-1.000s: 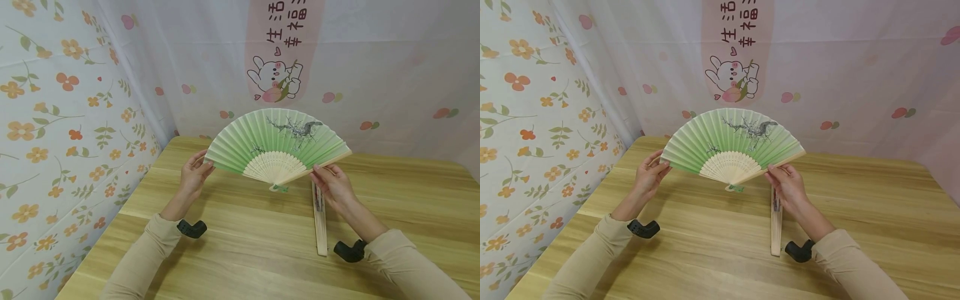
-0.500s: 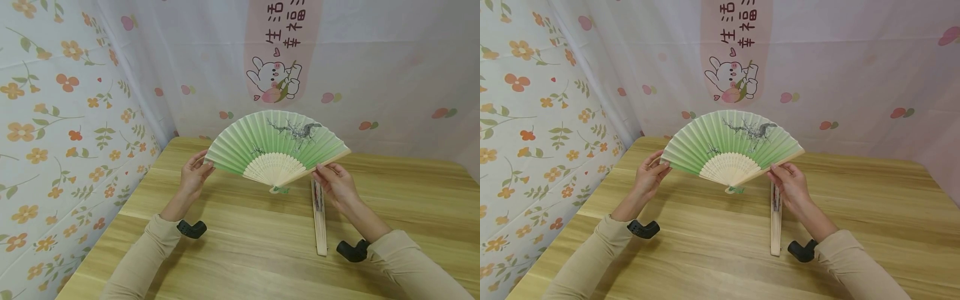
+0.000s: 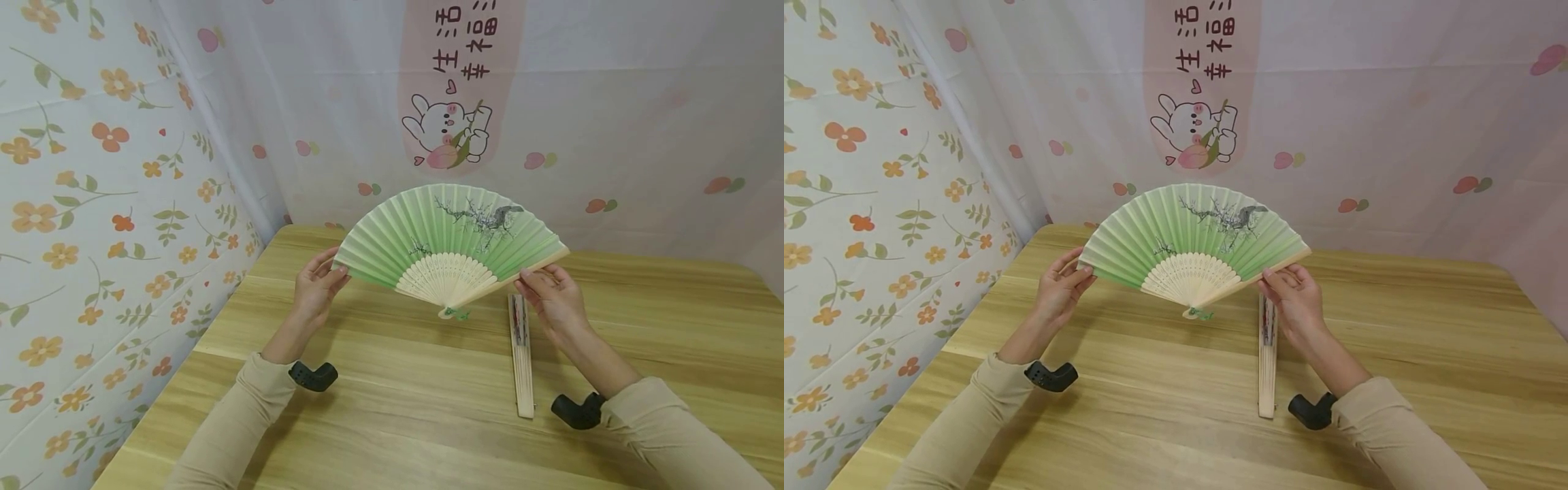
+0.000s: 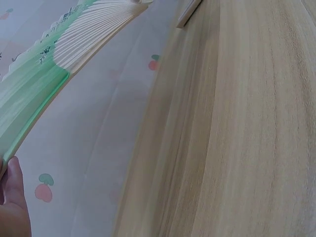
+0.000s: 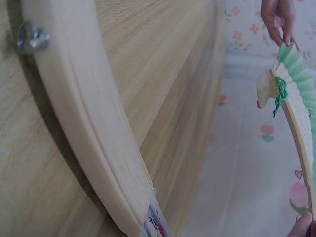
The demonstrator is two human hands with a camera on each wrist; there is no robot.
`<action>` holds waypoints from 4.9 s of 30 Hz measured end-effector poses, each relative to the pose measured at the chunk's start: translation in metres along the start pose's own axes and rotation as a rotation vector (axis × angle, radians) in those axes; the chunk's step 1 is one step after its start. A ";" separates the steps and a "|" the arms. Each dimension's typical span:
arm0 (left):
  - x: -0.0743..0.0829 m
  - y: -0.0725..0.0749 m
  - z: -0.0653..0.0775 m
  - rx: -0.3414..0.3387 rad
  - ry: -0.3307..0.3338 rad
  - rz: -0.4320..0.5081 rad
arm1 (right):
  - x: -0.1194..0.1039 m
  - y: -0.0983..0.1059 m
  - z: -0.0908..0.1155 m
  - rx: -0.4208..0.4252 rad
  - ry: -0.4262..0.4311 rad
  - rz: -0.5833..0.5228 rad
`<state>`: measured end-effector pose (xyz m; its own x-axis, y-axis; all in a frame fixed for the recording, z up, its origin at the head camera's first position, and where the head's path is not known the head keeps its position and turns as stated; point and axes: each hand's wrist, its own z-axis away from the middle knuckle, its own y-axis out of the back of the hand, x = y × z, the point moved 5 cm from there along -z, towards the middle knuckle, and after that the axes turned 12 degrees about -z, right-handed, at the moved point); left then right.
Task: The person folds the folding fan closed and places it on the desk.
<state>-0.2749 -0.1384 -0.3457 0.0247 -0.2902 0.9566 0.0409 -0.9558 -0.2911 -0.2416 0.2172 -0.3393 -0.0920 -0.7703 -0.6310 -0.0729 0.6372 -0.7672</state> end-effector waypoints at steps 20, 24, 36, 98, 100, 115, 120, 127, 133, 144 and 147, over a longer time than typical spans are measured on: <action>-0.005 -0.001 0.001 0.006 0.003 0.010 | -0.003 0.035 -0.015 0.041 0.105 0.169; -0.006 -0.001 0.001 0.012 0.007 0.017 | -0.001 0.053 -0.026 0.005 0.130 0.191; -0.006 0.002 0.001 0.029 0.020 0.026 | 0.001 0.089 -0.042 0.016 0.212 0.218; -0.005 -0.007 -0.003 -0.078 0.029 -0.046 | -0.024 0.007 0.016 0.057 0.068 0.090; -0.004 -0.007 -0.003 -0.085 0.025 -0.052 | -0.024 0.007 0.016 0.057 0.070 0.089; -0.001 -0.011 0.001 -0.140 -0.008 -0.065 | -0.022 0.004 0.019 0.043 0.065 0.094; -0.002 -0.013 0.002 -0.145 -0.002 -0.076 | -0.020 0.005 0.019 0.032 0.064 0.094; -0.003 -0.017 0.000 -0.144 -0.001 -0.099 | -0.017 0.007 0.014 0.017 0.052 0.086; -0.003 -0.020 0.000 -0.150 -0.001 -0.113 | -0.015 0.007 0.014 0.010 0.036 0.113; -0.004 -0.026 -0.001 -0.165 -0.023 -0.106 | -0.013 0.004 0.014 -0.008 0.034 0.141; -0.003 -0.028 -0.002 -0.170 -0.028 -0.117 | -0.013 0.004 0.015 -0.009 0.030 0.150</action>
<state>-0.2777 -0.1111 -0.3407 0.0577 -0.1773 0.9825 -0.1237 -0.9778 -0.1691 -0.2261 0.2295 -0.3358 -0.1319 -0.6657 -0.7344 -0.0650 0.7451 -0.6638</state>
